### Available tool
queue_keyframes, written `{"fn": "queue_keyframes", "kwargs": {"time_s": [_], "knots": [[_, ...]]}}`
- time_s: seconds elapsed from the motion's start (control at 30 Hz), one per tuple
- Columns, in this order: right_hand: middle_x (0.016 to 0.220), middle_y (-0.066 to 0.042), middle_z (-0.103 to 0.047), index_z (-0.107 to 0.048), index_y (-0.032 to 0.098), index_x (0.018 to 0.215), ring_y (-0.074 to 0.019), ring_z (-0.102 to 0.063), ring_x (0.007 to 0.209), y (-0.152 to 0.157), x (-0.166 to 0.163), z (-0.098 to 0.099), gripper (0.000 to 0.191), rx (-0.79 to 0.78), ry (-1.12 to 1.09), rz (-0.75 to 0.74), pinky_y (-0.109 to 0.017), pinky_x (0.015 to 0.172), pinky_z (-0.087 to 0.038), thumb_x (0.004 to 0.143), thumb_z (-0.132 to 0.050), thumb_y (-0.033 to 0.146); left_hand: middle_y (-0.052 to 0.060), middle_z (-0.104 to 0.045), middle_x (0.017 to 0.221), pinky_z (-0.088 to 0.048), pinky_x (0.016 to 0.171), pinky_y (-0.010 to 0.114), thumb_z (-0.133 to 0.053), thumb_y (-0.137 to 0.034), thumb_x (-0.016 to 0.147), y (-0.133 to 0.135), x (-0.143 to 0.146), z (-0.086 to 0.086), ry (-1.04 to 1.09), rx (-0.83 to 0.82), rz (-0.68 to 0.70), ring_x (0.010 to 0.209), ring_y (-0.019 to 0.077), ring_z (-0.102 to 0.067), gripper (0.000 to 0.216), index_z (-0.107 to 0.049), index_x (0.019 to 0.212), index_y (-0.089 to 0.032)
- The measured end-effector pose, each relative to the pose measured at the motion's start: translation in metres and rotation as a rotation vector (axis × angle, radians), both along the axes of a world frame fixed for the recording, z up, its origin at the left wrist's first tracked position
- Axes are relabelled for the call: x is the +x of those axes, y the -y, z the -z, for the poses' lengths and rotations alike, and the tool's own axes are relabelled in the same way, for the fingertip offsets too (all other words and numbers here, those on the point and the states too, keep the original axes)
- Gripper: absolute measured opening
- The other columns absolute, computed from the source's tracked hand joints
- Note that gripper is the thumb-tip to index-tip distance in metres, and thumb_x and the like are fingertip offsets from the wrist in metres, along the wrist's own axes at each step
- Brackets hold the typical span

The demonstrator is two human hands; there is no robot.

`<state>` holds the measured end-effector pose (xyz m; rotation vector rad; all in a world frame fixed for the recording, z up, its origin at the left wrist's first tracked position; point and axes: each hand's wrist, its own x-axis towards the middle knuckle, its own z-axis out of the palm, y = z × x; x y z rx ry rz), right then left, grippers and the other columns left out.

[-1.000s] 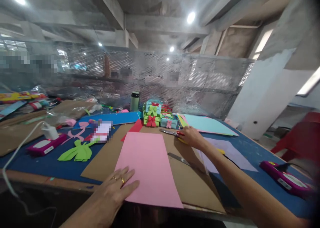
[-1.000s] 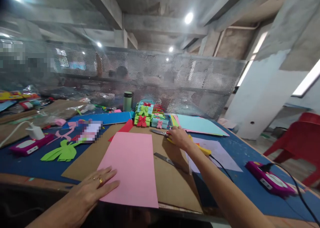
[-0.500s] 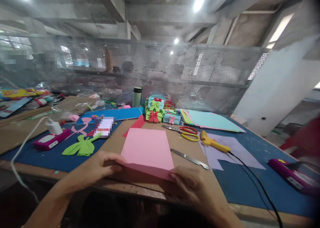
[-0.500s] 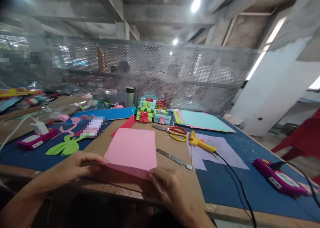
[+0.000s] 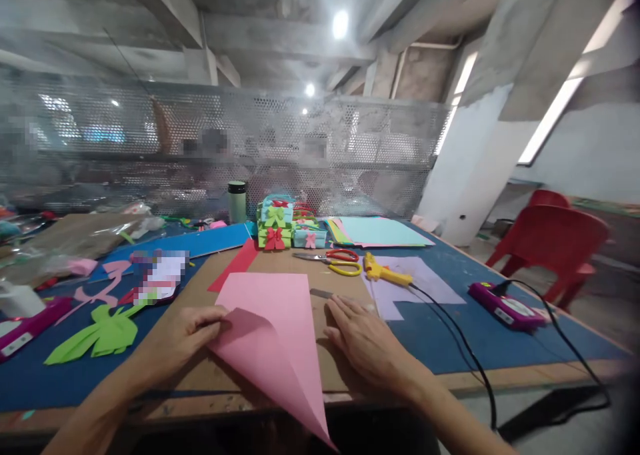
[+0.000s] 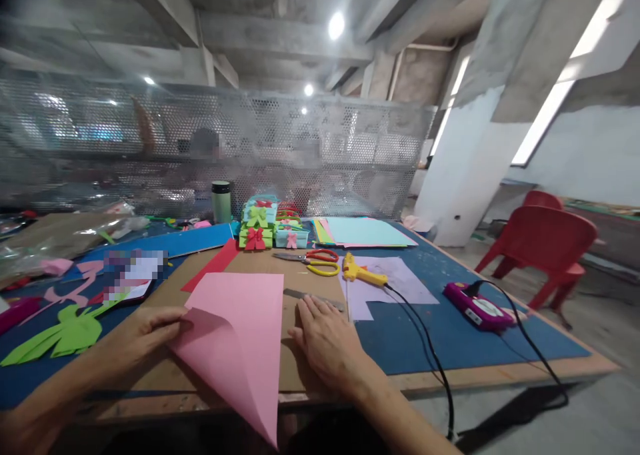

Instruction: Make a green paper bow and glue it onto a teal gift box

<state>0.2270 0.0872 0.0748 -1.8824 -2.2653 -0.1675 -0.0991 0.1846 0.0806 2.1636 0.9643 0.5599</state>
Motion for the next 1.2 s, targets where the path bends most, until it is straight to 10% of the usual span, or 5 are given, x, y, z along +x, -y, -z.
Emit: {"fn": "queue_keyframes", "kwargs": {"time_s": [0.3, 0.5, 0.7, 1.2], "knots": [[0.128, -0.020, -0.064, -0.060, 0.010, 0.118, -0.0294, -0.058, 0.123, -0.083, 0.011, -0.011, 0.027, -0.002, -0.029, -0.012, -0.042, 0.101, -0.045, 0.099, -0.045, 0.022, 0.000, -0.074, 0.095, -0.042, 0.073, 0.026, -0.041, -0.038, 0.095, 0.013, 0.020, -0.015, -0.232, 0.158, -0.028, 0.086, 0.0189, -0.064, 0.035, -0.073, 0.092, -0.024], [0.124, -0.010, -0.069, -0.062, 0.022, 0.125, -0.0227, -0.065, 0.111, -0.022, -0.012, -0.032, 0.030, 0.147, -0.303, -0.219, -0.036, 0.092, -0.054, 0.100, -0.044, 0.022, 0.001, -0.074, 0.096, -0.040, 0.075, 0.028, -0.044, -0.036, 0.094, 0.015, 0.032, -0.022, -0.235, 0.154, -0.063, 0.087, 0.0196, -0.063, 0.032, -0.073, 0.096, -0.024], [0.116, -0.014, -0.071, -0.062, 0.014, 0.124, -0.0258, -0.067, 0.102, 0.047, -0.043, -0.001, 0.031, 0.438, -0.170, -0.333, -0.041, 0.083, -0.057, 0.099, -0.045, 0.019, 0.001, -0.072, 0.091, -0.038, 0.070, 0.028, -0.049, -0.032, 0.090, 0.004, 0.059, 0.005, -0.120, 0.141, -0.057, 0.082, 0.0185, -0.062, 0.024, -0.070, 0.091, -0.020], [0.133, -0.012, -0.065, -0.062, 0.006, 0.128, -0.0280, -0.059, 0.125, 0.052, -0.054, 0.051, 0.040, 0.648, 0.100, -0.224, -0.046, 0.108, -0.045, 0.096, -0.049, 0.027, 0.005, -0.069, 0.080, -0.031, 0.061, 0.029, -0.047, -0.030, 0.090, -0.026, 0.117, -0.004, -0.399, 0.320, -0.045, 0.076, 0.0202, -0.061, 0.024, -0.059, 0.072, -0.020]]}}
